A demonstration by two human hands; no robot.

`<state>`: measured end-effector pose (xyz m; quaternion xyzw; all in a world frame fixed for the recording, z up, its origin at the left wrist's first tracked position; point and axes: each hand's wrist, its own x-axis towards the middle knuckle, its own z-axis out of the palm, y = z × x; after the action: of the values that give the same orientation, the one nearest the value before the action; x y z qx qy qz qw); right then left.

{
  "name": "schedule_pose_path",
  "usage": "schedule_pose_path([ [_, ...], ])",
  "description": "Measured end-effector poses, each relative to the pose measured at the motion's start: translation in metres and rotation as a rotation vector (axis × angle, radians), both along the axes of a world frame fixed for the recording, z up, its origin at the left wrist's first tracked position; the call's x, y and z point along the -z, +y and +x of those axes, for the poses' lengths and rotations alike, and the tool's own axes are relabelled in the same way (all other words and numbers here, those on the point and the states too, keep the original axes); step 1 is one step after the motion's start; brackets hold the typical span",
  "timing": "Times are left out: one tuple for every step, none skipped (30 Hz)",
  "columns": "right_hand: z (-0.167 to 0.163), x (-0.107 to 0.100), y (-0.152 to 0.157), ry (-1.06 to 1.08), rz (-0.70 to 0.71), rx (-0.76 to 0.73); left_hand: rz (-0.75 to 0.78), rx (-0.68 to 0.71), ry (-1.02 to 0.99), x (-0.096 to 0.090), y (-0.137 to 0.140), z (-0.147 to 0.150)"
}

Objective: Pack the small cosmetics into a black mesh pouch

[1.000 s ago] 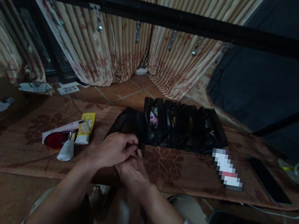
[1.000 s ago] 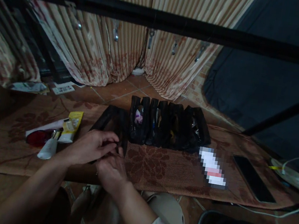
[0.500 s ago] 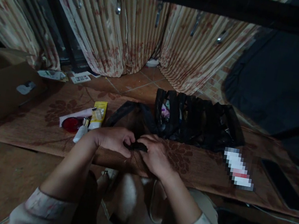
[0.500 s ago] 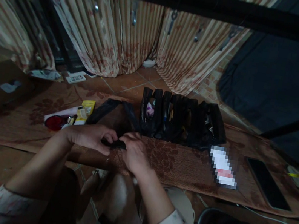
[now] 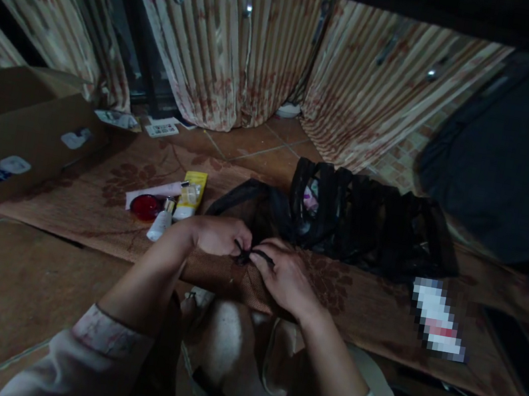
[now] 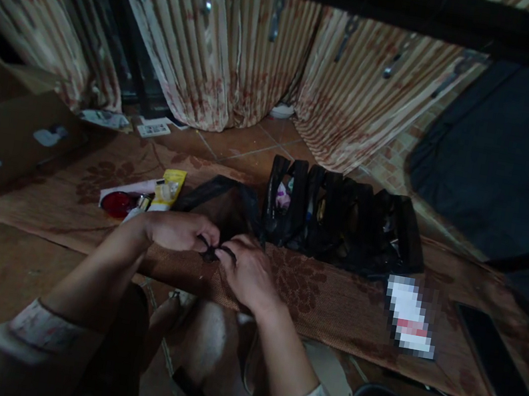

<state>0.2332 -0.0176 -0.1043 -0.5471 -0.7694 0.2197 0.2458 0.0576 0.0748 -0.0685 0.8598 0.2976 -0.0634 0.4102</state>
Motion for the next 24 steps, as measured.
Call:
schedule_pose_path([
  [-0.001,0.0004,0.0007,-0.009,-0.009,0.006,0.013,0.011,0.016,-0.0009,0.0004,0.0009],
  [-0.0022,0.0009,0.0015,-0.019,-0.015,0.015,0.028,0.021,0.031,-0.0016,0.0008,0.0017],
  [-0.0035,0.0014,0.0022,-0.03,-0.02,0.024,0.042,0.029,0.042,-0.0019,0.0013,0.0025],
  [-0.0047,0.002,0.0028,-0.04,-0.024,0.035,0.052,0.037,0.049,-0.0019,0.0018,0.003],
  [-0.006,0.0025,0.0034,-0.05,-0.028,0.047,0.057,0.042,0.05,-0.0014,0.0024,0.0033],
  [-0.0071,0.003,0.0037,-0.06,-0.033,0.06,0.059,0.047,0.044,-0.0005,0.0029,0.0033],
  [-0.008,0.0035,0.0039,-0.068,-0.036,0.073,0.059,0.05,0.033,0.0006,0.0034,0.003],
  [-0.0088,0.0039,0.004,-0.075,-0.039,0.082,0.057,0.051,0.022,0.002,0.0038,0.0026],
  [-0.0093,0.0043,0.0039,-0.081,-0.041,0.088,0.055,0.05,0.013,0.0033,0.0042,0.002],
  [-0.0096,0.0046,0.0038,-0.087,-0.043,0.09,0.05,0.047,0.008,0.0046,0.0044,0.0013],
  [-0.0098,0.0048,0.0035,-0.092,-0.045,0.088,0.045,0.044,0.005,0.0055,0.0045,0.0008],
  [-0.0098,0.005,0.0033,-0.095,-0.044,0.087,0.037,0.042,0.004,0.0062,0.0046,0.0003],
  [-0.0098,0.005,0.003,-0.096,-0.042,0.086,0.028,0.04,0.004,0.0065,0.0046,0.0],
  [-0.0098,0.005,0.0028,-0.096,-0.039,0.085,0.017,0.039,0.005,0.0066,0.0046,-0.0002],
  [-0.0098,0.0048,0.0025,-0.095,-0.033,0.085,0.009,0.04,0.009,0.0065,0.0046,-0.0003],
  [-0.0099,0.0044,0.0023,-0.092,-0.029,0.086,0.005,0.045,0.013,0.0062,0.0047,-0.0002],
  [-0.0101,0.0039,0.0022,-0.089,-0.026,0.088,0.006,0.052,0.017,0.0058,0.0048,-0.0001],
  [-0.0103,0.0032,0.002,-0.087,-0.027,0.09,0.012,0.06,0.024,0.0054,0.0049,0.0],
  [-0.0105,0.0024,0.002,-0.085,-0.03,0.093,0.022,0.067,0.03,0.005,0.005,0.0002],
  [-0.0107,0.0017,0.0019,-0.082,-0.034,0.096,0.033,0.074,0.036,0.0047,0.0052,0.0003],
  [-0.0108,0.001,0.0019,-0.078,-0.039,0.098,0.042,0.078,0.041,0.0043,0.0053,0.0004],
  [-0.0109,0.0006,0.0019,-0.076,-0.043,0.101,0.048,0.078,0.046,0.004,0.0053,0.0004],
  [-0.0108,0.0005,0.0019,-0.075,-0.045,0.102,0.051,0.076,0.05,0.0038,0.0054,0.0004],
  [-0.0106,0.0007,0.002,-0.075,-0.043,0.104,0.051,0.075,0.053,0.0036,0.0054,0.0005],
])
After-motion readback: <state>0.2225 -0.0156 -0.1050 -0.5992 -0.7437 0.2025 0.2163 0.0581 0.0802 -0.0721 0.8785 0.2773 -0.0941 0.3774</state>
